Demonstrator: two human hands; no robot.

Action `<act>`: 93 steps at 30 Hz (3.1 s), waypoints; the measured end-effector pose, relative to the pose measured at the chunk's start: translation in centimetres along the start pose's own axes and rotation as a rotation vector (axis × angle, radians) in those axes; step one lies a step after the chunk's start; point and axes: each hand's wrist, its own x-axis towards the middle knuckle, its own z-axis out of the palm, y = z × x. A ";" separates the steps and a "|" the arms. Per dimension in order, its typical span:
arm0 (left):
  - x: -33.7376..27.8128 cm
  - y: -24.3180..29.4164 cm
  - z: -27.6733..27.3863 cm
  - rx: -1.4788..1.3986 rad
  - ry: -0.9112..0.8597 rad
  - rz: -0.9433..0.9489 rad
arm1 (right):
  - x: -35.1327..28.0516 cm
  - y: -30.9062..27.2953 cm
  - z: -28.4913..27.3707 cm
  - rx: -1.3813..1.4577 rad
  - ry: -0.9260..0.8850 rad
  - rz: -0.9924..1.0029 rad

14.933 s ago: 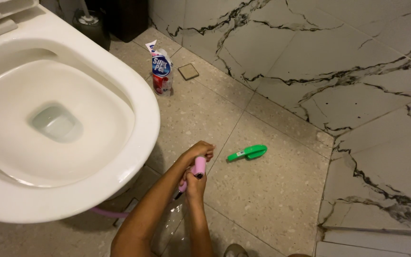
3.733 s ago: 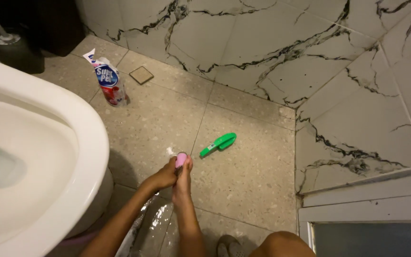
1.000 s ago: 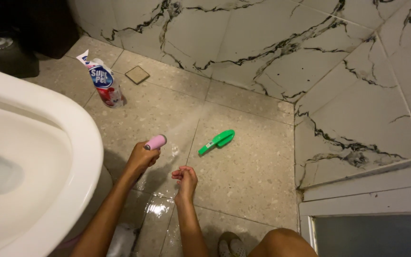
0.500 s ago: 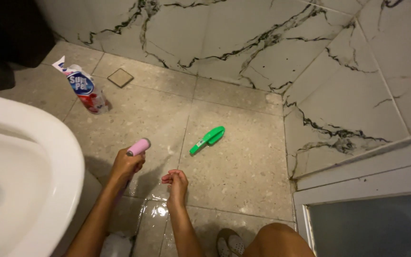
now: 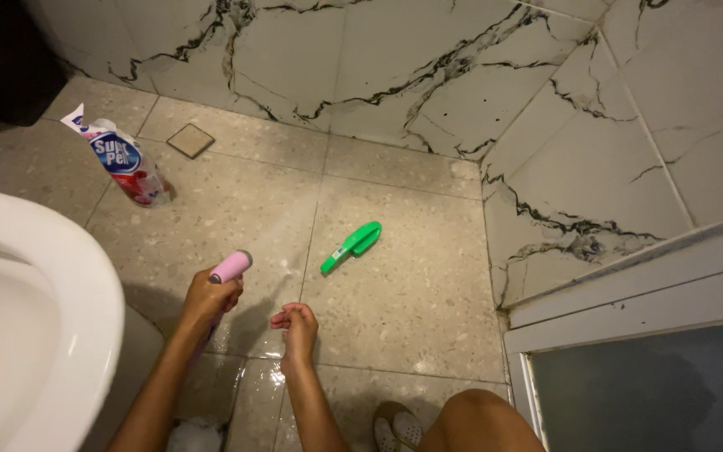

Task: The person rinses the bathroom floor with a handheld bidet sprayer, then washes their hands. They pick up a sponge and a green scrub brush, move them to the corner, and then pick up a cleaning product bottle before standing up.

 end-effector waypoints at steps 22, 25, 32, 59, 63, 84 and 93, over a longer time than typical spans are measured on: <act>0.1 0.5 0.3 0.175 0.092 0.051 | 0.5 0.4 -0.6 -0.005 -0.017 -0.055; -0.5 1.7 0.8 0.267 0.172 0.063 | 1.2 1.1 -0.8 -0.012 -0.016 -0.054; -0.1 1.6 1.4 0.480 0.414 0.121 | 1.4 1.0 -1.0 -0.028 -0.025 -0.068; -0.5 2.9 3.5 0.751 0.665 0.064 | 4.4 2.4 -2.5 -0.041 -0.017 -0.050; -0.4 2.9 3.4 0.760 0.751 0.085 | 4.4 2.3 -2.4 -0.028 -0.024 -0.050; 0.6 -0.5 3.8 0.748 0.302 0.104 | 3.9 3.0 -2.4 0.010 -0.020 -0.064; 0.2 -0.3 2.3 0.487 0.134 0.055 | 2.4 1.9 -1.7 0.000 -0.018 -0.076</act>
